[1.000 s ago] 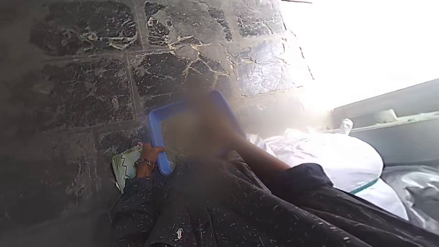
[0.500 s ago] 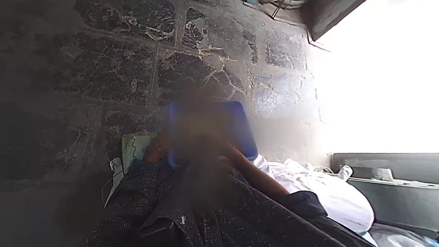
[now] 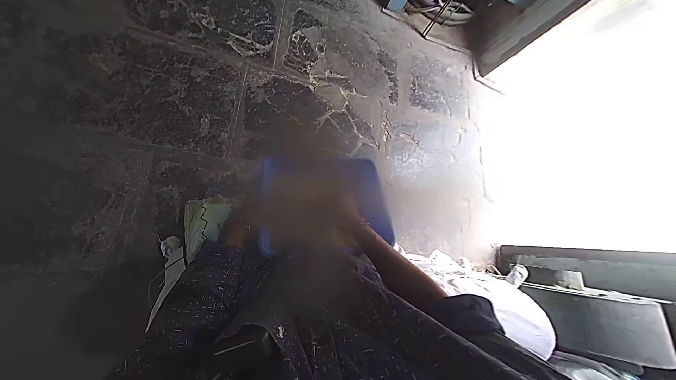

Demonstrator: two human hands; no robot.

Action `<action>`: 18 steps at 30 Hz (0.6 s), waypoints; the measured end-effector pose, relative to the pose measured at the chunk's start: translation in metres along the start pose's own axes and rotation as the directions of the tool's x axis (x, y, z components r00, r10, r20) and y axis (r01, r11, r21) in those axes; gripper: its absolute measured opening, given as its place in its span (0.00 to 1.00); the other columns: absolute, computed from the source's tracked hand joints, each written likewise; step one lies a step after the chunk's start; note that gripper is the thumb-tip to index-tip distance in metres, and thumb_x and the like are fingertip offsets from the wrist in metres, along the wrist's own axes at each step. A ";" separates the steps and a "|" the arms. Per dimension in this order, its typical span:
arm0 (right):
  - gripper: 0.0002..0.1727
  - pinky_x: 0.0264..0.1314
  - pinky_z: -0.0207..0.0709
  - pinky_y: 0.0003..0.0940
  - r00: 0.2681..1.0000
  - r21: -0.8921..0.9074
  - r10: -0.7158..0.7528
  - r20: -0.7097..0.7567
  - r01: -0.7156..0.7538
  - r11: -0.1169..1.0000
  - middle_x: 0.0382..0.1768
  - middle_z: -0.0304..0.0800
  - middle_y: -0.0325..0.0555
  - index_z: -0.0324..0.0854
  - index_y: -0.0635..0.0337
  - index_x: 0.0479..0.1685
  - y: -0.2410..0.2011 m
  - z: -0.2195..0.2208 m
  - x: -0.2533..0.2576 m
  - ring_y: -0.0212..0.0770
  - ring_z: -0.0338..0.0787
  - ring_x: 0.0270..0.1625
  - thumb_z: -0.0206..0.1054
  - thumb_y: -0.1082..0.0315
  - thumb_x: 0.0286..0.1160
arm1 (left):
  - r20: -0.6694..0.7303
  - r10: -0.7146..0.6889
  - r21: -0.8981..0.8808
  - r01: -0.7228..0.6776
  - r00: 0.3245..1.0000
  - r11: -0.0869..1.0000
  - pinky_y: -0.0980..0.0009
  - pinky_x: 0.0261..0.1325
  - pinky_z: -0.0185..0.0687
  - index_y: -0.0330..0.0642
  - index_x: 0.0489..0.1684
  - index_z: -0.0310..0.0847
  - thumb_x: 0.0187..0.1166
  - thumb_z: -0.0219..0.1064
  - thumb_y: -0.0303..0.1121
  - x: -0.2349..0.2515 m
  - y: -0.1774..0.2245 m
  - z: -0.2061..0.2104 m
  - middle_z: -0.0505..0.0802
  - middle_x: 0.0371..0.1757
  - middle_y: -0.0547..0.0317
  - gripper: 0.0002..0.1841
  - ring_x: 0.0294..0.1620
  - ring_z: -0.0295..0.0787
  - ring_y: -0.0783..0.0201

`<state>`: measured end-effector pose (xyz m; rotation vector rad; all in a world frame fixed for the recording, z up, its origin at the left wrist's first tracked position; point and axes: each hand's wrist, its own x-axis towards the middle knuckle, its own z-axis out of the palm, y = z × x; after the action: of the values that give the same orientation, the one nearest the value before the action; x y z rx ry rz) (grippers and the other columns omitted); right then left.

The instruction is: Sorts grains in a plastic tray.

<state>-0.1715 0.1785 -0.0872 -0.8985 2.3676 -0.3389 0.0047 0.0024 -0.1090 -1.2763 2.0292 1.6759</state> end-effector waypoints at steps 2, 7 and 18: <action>0.33 0.55 0.77 0.66 1.000 -0.058 -0.009 0.002 0.009 0.998 0.42 0.92 0.66 0.88 0.69 0.42 -0.009 0.000 -0.003 0.66 0.91 0.52 0.51 0.46 0.93 | 0.004 0.006 -0.001 -0.006 1.000 1.000 0.46 0.67 0.77 0.21 0.65 0.77 0.73 0.73 0.19 0.002 -0.001 0.001 0.88 0.57 0.29 0.21 0.58 0.86 0.43; 0.24 0.55 0.79 0.63 0.992 -0.140 -0.119 -0.030 0.114 0.984 0.46 0.92 0.63 0.88 0.68 0.43 -0.013 0.008 0.004 0.63 0.92 0.54 0.60 0.52 0.89 | -0.006 -0.028 -0.034 0.027 1.000 0.999 0.46 0.65 0.78 0.21 0.64 0.77 0.71 0.73 0.18 0.008 -0.009 0.002 0.88 0.57 0.30 0.22 0.56 0.86 0.42; 0.24 0.72 0.72 0.63 0.997 -0.241 -0.067 0.041 0.075 0.968 0.68 0.81 0.68 0.81 0.63 0.70 -0.011 0.021 0.001 0.67 0.79 0.74 0.63 0.53 0.86 | -0.015 -0.071 -0.059 0.070 0.997 0.996 0.40 0.62 0.78 0.25 0.67 0.77 0.70 0.75 0.23 0.008 -0.013 0.005 0.87 0.58 0.28 0.25 0.57 0.86 0.38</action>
<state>-0.1537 0.1688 -0.0994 -1.0934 2.3852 -0.0614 0.0074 0.0033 -0.1248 -1.3693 1.9338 1.7094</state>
